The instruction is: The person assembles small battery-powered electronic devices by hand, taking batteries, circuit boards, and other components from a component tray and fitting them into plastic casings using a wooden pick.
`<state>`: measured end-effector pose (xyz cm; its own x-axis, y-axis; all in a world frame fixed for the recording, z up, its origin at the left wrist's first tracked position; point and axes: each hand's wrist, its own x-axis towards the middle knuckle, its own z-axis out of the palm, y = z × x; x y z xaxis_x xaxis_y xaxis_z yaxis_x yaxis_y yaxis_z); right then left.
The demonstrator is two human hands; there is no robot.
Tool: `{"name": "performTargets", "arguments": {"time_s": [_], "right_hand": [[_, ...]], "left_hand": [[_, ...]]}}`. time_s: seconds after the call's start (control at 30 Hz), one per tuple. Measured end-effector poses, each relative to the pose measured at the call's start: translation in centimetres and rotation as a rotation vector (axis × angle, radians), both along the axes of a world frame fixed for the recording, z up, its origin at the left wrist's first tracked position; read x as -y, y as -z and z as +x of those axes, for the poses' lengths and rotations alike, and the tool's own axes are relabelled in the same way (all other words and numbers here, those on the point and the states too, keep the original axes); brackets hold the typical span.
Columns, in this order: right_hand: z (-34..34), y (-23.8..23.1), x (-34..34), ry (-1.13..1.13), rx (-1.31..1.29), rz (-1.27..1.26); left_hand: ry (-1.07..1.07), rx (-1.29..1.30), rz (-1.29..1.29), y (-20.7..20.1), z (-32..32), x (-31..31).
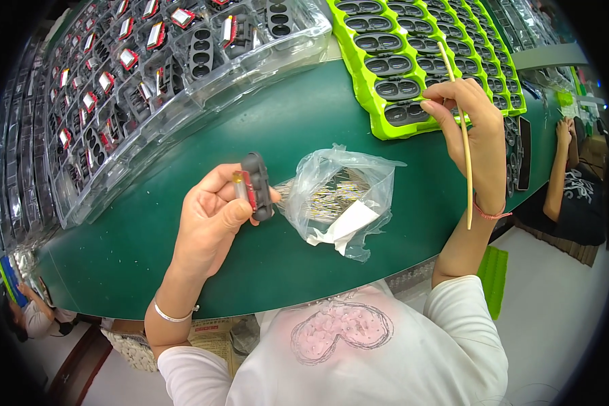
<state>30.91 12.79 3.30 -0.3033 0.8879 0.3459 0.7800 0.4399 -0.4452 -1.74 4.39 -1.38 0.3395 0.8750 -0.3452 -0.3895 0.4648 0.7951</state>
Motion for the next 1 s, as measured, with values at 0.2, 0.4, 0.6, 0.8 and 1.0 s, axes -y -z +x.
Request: {"name": "performTargets", "arguments": {"time_s": [0.2, 0.4, 0.6, 0.8, 1.0], "right_hand": [[0.5, -0.2, 0.2, -0.117, 0.063, 0.019], [0.5, 0.3, 0.5, -0.109, 0.138, -0.141], [0.7, 0.8, 0.2, -0.088, 0.083, -0.161], [0.5, 0.3, 0.3, -0.067, 0.03, -0.206], [-5.3, 0.8, 3.6, -0.214, -1.013, -0.522]], "left_hand": [[-0.002, 0.004, 0.004, 0.1, 0.0, -0.1], [0.002, 0.026, -0.001, 0.1, 0.0, -0.3], [0.006, 0.026, 0.005, 0.1, 0.1, -0.2], [0.002, 0.009, 0.008, 0.1, 0.0, 0.1], [-0.019, 0.034, 0.153, -0.5, 0.1, 0.5]]}}
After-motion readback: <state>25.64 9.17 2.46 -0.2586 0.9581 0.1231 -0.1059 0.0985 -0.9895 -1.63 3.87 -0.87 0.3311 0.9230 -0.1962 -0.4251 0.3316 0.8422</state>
